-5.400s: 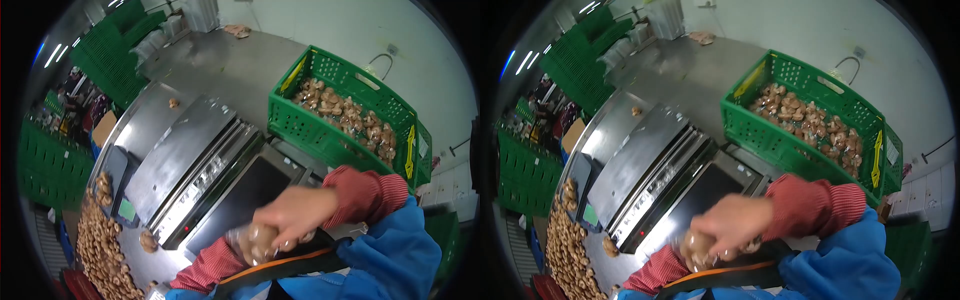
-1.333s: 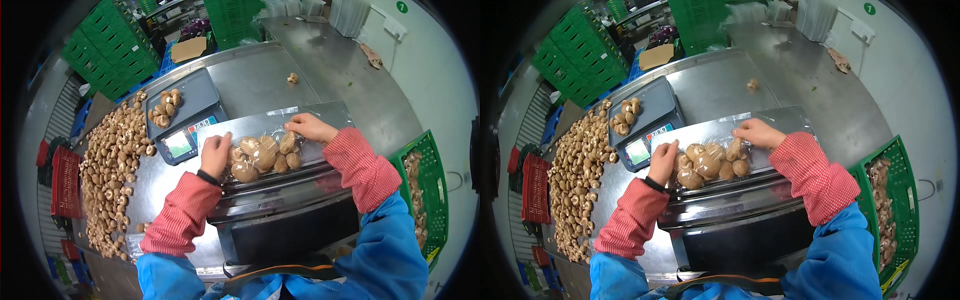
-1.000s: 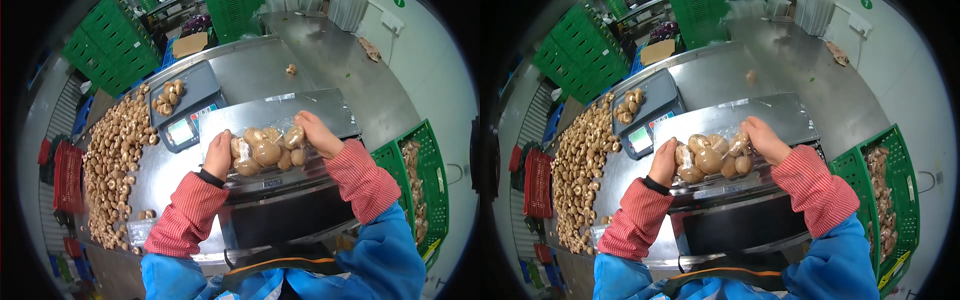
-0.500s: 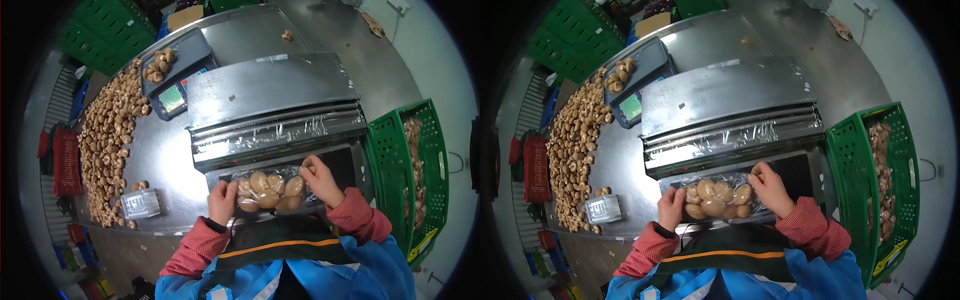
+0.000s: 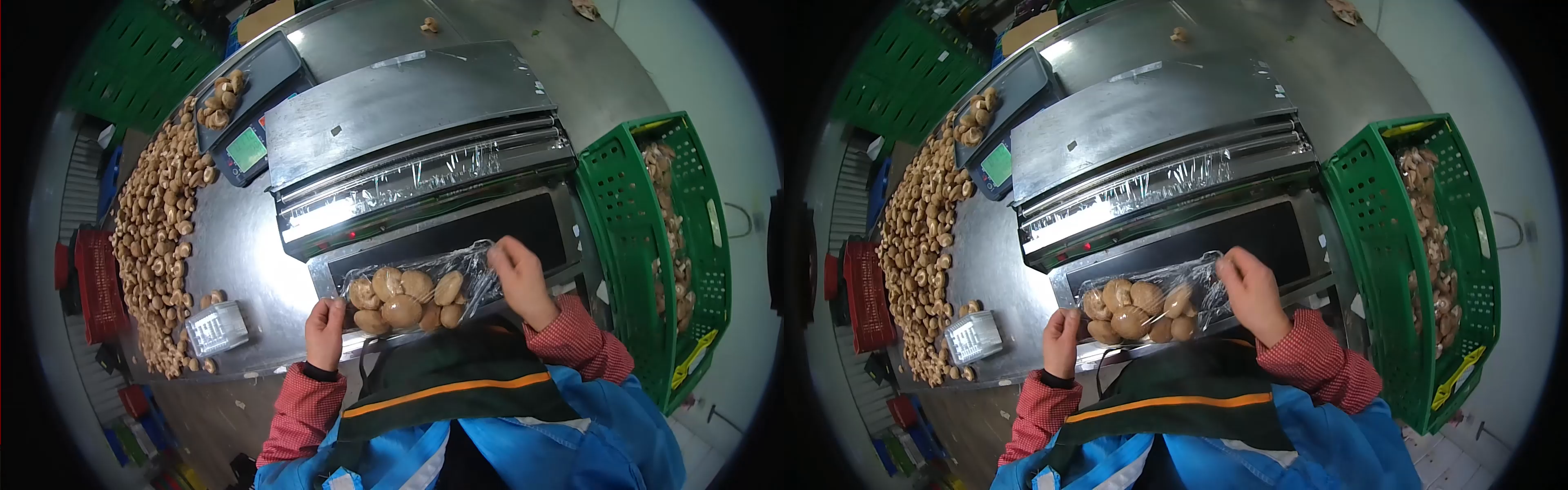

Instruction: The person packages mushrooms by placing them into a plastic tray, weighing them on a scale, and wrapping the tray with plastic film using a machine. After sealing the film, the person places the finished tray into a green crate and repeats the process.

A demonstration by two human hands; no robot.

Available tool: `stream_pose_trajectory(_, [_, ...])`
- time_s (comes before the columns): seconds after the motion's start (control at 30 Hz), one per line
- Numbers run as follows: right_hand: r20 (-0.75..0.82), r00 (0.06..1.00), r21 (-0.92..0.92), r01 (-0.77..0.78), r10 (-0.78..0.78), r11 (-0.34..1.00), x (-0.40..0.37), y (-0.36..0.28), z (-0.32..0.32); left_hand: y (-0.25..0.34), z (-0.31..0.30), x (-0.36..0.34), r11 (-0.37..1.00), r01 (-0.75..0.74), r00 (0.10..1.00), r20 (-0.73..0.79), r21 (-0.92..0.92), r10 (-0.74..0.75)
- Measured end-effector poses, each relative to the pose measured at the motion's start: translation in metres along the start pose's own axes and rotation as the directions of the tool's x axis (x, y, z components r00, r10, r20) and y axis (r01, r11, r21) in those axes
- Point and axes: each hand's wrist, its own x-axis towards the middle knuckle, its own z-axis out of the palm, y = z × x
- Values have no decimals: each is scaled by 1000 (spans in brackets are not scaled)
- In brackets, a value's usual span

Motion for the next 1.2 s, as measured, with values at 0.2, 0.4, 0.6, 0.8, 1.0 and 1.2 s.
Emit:
stream_pose_trajectory(0.2, [-137, 946, 405, -216, 293, 888, -7, 3, -7, 30, -17, -28, 934, 135, 985, -60, -331, -163])
stream_pose_trajectory(0.4, [-152, 945, -202, -317, 290, 927, -66, 39, -43, -26, -49, -79, 853, 339, 916, -68, -398, -395])
stream_pose_trajectory(0.6, [-59, 931, -316, -359, 359, 878, -109, 114, 19, -126, -23, -61, 925, 379, 906, 200, 10, -373])
stream_pose_trajectory(0.8, [622, 721, 147, -490, 305, 859, -72, 34, 79, -22, 73, -26, 461, 663, 600, 787, -589, 143])
stream_pose_trajectory(1.0, [842, 537, 345, -463, -51, 817, -81, -22, 72, 2, 40, -43, 937, -316, 814, 465, -148, 348])
stream_pose_trajectory(1.2, [855, 408, 465, -331, -320, 821, -111, -74, 64, 89, 55, -47, 581, -754, 228, 708, -306, 669])
